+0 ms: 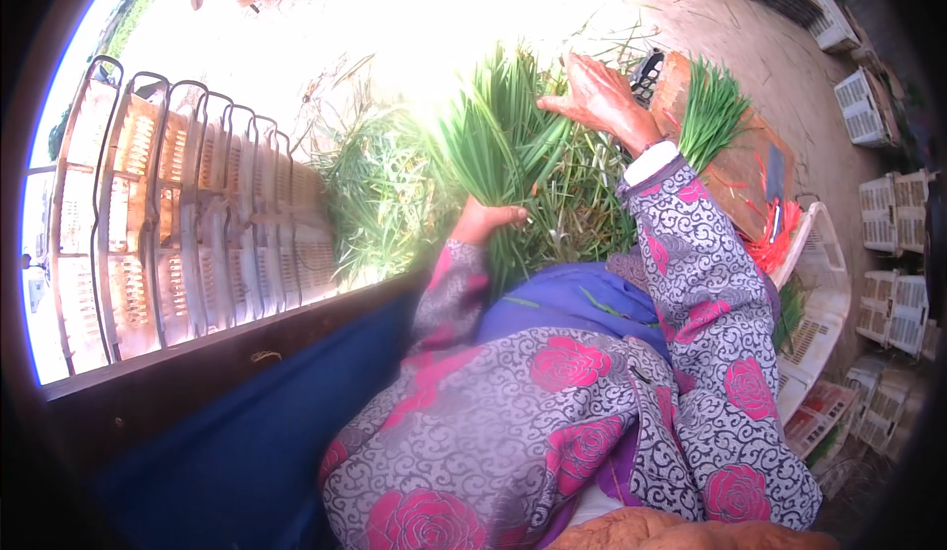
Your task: The person gathers bunches of green vegetables by hand, aligns the stalks on a board, and places the completed bundles into a plastic crate.
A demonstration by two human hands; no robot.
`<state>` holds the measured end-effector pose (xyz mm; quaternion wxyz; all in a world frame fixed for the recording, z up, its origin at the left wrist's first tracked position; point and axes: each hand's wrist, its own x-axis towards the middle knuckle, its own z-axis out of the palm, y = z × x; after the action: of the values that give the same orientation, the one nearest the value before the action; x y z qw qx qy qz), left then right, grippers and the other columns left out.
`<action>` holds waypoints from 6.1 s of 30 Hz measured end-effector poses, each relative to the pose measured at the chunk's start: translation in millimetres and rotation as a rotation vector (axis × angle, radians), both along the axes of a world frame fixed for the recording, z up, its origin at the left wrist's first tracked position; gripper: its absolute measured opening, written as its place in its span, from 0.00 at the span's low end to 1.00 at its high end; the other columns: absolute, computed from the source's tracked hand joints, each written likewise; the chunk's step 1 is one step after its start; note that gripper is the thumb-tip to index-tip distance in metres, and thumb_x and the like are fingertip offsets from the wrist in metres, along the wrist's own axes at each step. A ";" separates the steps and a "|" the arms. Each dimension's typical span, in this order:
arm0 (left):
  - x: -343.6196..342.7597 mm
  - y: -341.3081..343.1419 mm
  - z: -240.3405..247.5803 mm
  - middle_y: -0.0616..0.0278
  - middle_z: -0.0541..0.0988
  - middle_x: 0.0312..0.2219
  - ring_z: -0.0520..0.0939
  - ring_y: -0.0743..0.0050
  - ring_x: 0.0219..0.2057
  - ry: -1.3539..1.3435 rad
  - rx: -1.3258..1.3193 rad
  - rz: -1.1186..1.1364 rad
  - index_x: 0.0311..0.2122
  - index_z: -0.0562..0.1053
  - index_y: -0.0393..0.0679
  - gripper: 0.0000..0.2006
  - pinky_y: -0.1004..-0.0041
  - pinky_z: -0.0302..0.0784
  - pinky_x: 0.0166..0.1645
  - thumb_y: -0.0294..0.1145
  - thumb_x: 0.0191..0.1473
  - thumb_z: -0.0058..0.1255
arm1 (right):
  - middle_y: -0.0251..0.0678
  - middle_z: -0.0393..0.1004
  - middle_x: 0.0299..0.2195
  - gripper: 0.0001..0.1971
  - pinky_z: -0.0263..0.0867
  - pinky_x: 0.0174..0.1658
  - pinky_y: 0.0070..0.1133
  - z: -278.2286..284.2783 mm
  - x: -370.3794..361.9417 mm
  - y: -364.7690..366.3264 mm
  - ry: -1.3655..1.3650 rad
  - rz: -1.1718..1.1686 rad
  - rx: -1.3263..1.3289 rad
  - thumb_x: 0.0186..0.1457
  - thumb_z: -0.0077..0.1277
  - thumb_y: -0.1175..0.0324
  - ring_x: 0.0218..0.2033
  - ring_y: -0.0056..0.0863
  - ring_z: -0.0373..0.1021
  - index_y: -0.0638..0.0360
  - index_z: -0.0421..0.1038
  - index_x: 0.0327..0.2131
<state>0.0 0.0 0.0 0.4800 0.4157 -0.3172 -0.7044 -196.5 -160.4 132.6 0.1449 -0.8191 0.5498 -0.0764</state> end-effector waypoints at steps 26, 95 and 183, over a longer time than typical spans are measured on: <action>15.8 -2.4 -35.2 0.59 0.79 0.25 0.79 0.70 0.22 0.039 -0.015 0.125 0.42 0.74 0.34 0.20 0.73 0.76 0.29 0.22 0.40 0.64 | 0.29 0.71 0.23 0.06 0.65 0.27 0.19 41.7 -54.7 32.9 -1.650 0.569 1.007 0.60 0.54 0.69 0.23 0.19 0.69 0.62 0.75 0.34; 0.7 -2.5 -46.1 0.61 0.80 0.26 0.79 0.72 0.24 0.099 0.064 0.004 0.43 0.74 0.37 0.19 0.73 0.76 0.32 0.24 0.43 0.64 | 0.39 0.82 0.31 0.20 0.71 0.23 0.19 -75.3 4.2 23.0 -0.567 -0.285 0.404 0.55 0.51 0.66 0.26 0.23 0.79 0.68 0.74 0.49; 1.9 -3.6 -34.0 0.59 0.82 0.43 0.80 0.71 0.41 -0.296 -0.045 -0.192 0.54 0.73 0.38 0.29 0.69 0.76 0.49 0.24 0.43 0.65 | 0.21 0.66 0.26 0.12 0.53 0.22 0.11 -21.0 -31.6 24.1 -1.013 -0.189 0.626 0.58 0.56 0.66 0.22 0.07 0.59 0.58 0.74 0.45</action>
<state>1.9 -3.6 -34.0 0.3679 0.4717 -0.4383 -0.6709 -228.2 -136.3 111.6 0.6155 -0.5468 0.4791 -0.3042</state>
